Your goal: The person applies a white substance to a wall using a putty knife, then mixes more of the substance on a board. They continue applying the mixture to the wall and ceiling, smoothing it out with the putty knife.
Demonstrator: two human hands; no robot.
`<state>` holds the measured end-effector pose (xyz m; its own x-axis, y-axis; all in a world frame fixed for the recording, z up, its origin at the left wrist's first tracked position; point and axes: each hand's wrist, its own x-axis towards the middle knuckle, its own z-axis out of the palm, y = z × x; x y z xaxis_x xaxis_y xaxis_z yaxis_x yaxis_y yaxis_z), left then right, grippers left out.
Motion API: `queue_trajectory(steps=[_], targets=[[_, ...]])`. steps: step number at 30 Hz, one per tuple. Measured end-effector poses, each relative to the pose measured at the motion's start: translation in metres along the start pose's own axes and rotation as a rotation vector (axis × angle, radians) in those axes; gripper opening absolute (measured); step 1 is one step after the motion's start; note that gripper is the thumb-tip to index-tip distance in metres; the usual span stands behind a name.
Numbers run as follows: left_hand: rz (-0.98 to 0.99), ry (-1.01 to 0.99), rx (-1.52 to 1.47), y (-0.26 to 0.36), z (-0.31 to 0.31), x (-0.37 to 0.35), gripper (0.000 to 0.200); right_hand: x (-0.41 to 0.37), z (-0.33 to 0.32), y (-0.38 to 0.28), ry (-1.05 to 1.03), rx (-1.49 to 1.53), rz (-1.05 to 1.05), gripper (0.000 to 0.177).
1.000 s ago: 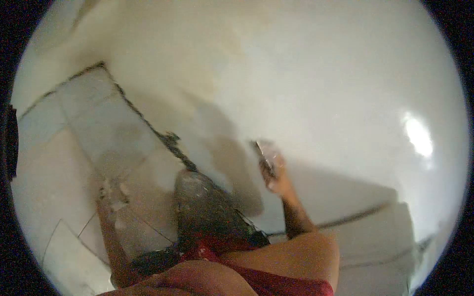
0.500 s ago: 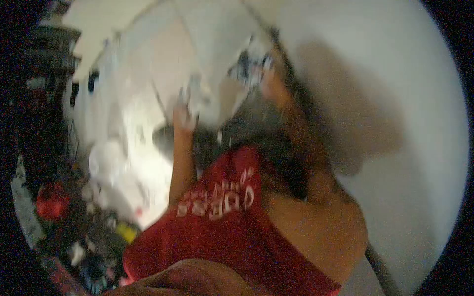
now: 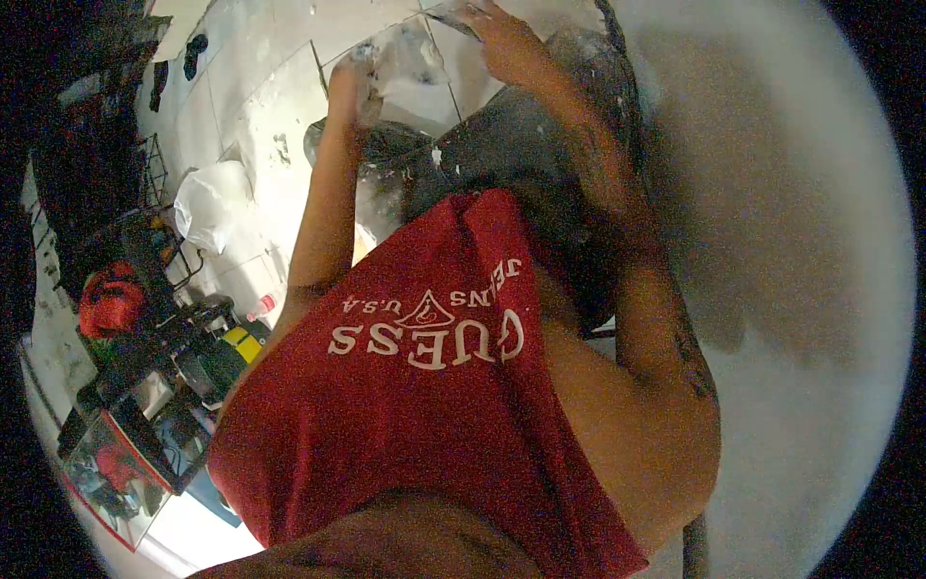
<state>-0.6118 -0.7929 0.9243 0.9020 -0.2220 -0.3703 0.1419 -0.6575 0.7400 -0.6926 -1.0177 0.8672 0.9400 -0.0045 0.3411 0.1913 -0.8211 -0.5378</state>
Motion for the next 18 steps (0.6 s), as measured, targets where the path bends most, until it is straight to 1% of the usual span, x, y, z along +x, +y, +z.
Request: queue_trajectory(steps=[1,4,7,8,10,11,12,13,16,18], targets=[[0.1,0.01,0.157,-0.002,-0.001,0.012,0.022,0.011,0.0,-0.004,-0.048,0.001,0.003,0.064],[0.605,0.059,1.021,-0.011,-0.011,0.045,0.02,0.038,-0.002,-0.02,-0.304,-0.001,0.133,0.067],[0.619,0.0,0.933,0.004,-0.032,0.073,0.012,0.05,0.03,-0.003,-0.238,0.002,0.007,0.069],[0.626,-0.025,0.9,0.009,-0.037,0.086,0.011,0.054,0.035,-0.003,-0.229,0.042,0.034,0.07],[0.806,-0.044,1.289,-0.021,-0.035,0.162,0.019,0.054,0.045,-0.008,-0.235,0.118,0.086,0.071],[0.827,-0.065,1.364,-0.018,-0.038,0.17,0.019,0.051,0.049,-0.006,-0.234,0.148,0.074,0.069],[0.814,-0.08,1.354,-0.01,-0.039,0.161,0.019,0.051,0.056,-0.003,-0.228,0.178,0.058,0.067],[0.783,-0.077,1.277,-0.004,-0.039,0.151,0.019,0.054,0.064,-0.002,-0.218,0.209,0.038,0.064],[0.716,-0.047,1.09,0.007,-0.034,0.109,0.019,0.059,0.096,0.014,-0.153,0.693,-0.124,0.057],[0.694,-0.036,1.02,0.01,-0.022,0.091,0.019,0.053,0.073,-0.012,-0.236,0.763,-0.005,0.054]])
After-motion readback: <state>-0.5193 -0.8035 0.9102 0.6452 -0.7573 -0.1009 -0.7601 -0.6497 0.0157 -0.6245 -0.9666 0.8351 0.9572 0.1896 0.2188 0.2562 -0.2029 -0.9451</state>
